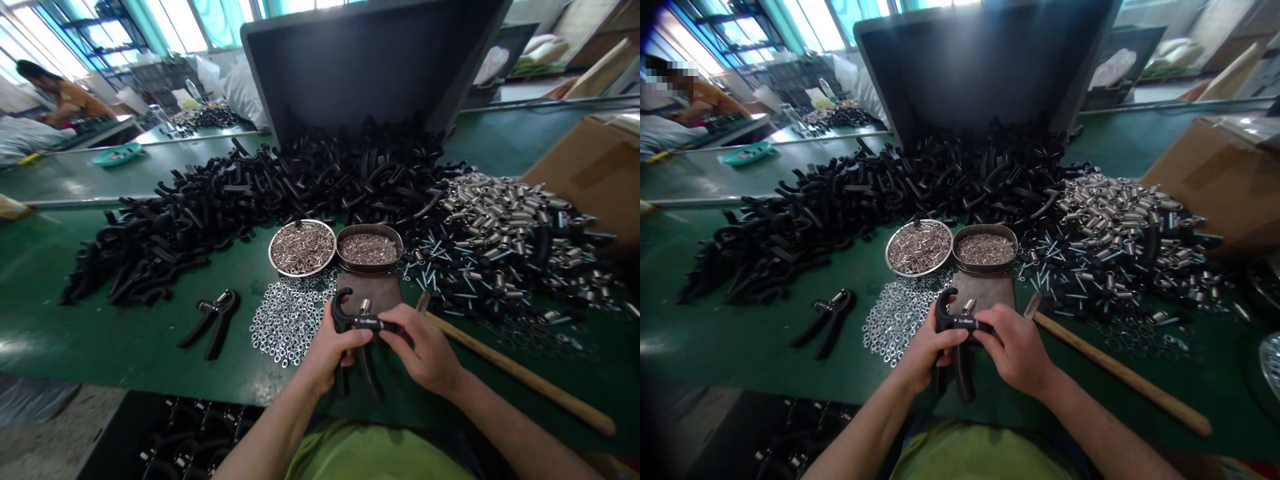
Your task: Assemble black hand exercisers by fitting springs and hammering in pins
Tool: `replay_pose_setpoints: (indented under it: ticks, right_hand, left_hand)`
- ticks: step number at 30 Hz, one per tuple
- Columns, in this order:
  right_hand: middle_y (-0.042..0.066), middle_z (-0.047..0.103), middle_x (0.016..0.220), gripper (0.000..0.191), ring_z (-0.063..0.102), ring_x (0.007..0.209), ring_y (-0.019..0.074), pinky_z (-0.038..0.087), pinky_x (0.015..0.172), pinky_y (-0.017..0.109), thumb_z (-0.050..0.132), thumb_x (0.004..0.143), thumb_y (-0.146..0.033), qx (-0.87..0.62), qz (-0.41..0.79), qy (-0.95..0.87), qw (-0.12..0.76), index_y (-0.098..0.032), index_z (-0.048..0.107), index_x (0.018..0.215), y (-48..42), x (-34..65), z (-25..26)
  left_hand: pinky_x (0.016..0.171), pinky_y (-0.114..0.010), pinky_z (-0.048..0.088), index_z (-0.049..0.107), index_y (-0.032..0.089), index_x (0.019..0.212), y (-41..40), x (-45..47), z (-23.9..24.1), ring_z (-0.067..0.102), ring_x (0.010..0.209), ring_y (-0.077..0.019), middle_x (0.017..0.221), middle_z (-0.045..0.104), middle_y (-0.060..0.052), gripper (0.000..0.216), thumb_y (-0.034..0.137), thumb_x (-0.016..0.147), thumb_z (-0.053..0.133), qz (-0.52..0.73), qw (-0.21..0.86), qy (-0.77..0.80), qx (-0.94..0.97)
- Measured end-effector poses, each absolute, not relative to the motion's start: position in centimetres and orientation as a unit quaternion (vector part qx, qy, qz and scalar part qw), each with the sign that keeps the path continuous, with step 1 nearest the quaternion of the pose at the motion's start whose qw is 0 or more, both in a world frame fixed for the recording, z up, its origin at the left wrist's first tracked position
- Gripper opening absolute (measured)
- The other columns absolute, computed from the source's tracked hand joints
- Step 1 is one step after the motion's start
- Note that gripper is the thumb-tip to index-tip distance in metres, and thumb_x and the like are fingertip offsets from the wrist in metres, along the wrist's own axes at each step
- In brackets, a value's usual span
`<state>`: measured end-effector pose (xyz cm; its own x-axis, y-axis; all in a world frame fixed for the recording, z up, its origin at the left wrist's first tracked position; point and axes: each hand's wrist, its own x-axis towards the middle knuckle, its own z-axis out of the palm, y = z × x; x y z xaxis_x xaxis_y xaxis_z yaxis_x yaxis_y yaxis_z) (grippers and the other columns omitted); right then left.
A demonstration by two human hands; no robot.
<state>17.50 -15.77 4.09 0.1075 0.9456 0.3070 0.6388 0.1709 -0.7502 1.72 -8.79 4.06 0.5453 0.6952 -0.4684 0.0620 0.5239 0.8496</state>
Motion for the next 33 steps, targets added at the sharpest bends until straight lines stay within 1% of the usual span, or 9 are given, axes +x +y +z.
replay_pose_setpoints:
  ticks: [3,5,8,11,14,19,27,30,33]
  right_hand:
    - [0.001,0.059,0.065,0.029,0.056,0.056,0.0152,0.045,0.053,0.026,0.037,0.091,-0.043,-0.672,0.332,-0.530,0.396,-0.019,0.055,0.094,-15.5,17.8,3.3]
    - [-0.002,0.052,0.056,0.046,0.051,0.049,0.0137,0.040,0.045,0.024,0.026,0.093,-0.052,-0.658,0.477,-0.459,0.359,-0.017,0.055,0.094,-15.0,18.0,3.0]
    - [0.002,0.058,0.068,0.050,0.054,0.059,0.0145,0.042,0.048,0.024,0.032,0.089,-0.058,-0.598,0.565,-0.460,0.334,-0.015,0.058,0.092,-13.9,17.7,3.1]
    - [0.004,0.061,0.080,0.031,0.057,0.074,0.0168,0.045,0.062,0.027,0.046,0.088,-0.044,-0.606,0.486,-0.519,0.356,-0.016,0.058,0.086,-13.2,17.0,3.6]
    - [0.004,0.062,0.079,0.019,0.057,0.077,0.0183,0.043,0.068,0.029,0.045,0.088,-0.032,-0.666,0.362,-0.564,0.326,-0.017,0.054,0.080,-13.2,16.2,4.3]
    - [0.006,0.063,0.079,0.019,0.061,0.074,0.0202,0.040,0.063,0.029,0.041,0.091,-0.031,-0.678,0.269,-0.657,0.189,-0.018,0.051,0.081,-14.0,16.2,4.8]
    - [0.010,0.068,0.087,0.024,0.065,0.079,0.0236,0.040,0.063,0.030,0.036,0.094,-0.030,-0.705,0.238,-0.661,0.093,-0.015,0.055,0.094,-13.4,17.2,4.0]
    - [0.010,0.070,0.082,0.030,0.066,0.074,0.0251,0.040,0.060,0.031,0.042,0.092,-0.039,-0.707,0.200,-0.678,0.017,-0.017,0.061,0.085,-11.7,18.7,4.4]
    - [0.008,0.069,0.080,0.025,0.065,0.073,0.0242,0.041,0.060,0.030,0.049,0.089,-0.036,-0.683,0.132,-0.719,-0.005,-0.018,0.063,0.079,-8.8,19.6,5.0]
  left_hand:
    - [0.061,-0.025,0.048,0.030,0.028,0.132,-8.5,1.4,3.8,0.057,0.066,-0.0115,0.092,0.058,0.001,0.084,0.023,0.061,0.074,0.269,0.648,0.433,0.566]
    - [0.080,-0.033,0.049,0.025,0.028,0.138,-8.4,1.2,3.7,0.061,0.085,-0.0177,0.106,0.060,-0.003,0.092,0.020,0.061,0.075,0.281,0.580,0.418,0.640]
    - [0.088,-0.038,0.048,0.026,0.029,0.140,-8.6,1.2,3.4,0.061,0.096,-0.0227,0.110,0.061,-0.004,0.091,0.022,0.064,0.074,0.239,0.567,0.395,0.683]
    - [0.092,-0.038,0.046,0.032,0.028,0.136,-9.4,1.5,2.8,0.058,0.106,-0.0237,0.119,0.058,-0.005,0.083,0.025,0.065,0.075,0.259,0.576,0.404,0.662]
    - [0.096,-0.038,0.044,0.033,0.026,0.133,-10.2,1.5,2.0,0.056,0.109,-0.0220,0.122,0.054,-0.006,0.079,0.025,0.065,0.074,0.303,0.585,0.418,0.626]
    - [0.094,-0.037,0.045,0.036,0.025,0.127,-10.4,1.1,1.5,0.057,0.106,-0.0214,0.116,0.057,-0.004,0.077,0.023,0.061,0.076,0.293,0.553,0.388,0.676]
    - [0.085,-0.034,0.048,0.036,0.023,0.127,-9.1,2.5,1.0,0.061,0.094,-0.0196,0.107,0.061,-0.003,0.076,0.017,0.061,0.072,0.216,0.553,0.354,0.722]
    - [0.088,-0.036,0.046,0.040,0.023,0.127,-7.0,3.1,0.8,0.058,0.100,-0.0215,0.111,0.060,-0.005,0.070,0.024,0.065,0.073,0.206,0.494,0.340,0.773]
    - [0.091,-0.037,0.044,0.053,0.020,0.114,-2.9,2.5,0.9,0.055,0.105,-0.0223,0.110,0.058,-0.008,0.040,0.026,0.076,0.065,0.252,0.352,0.358,0.828]
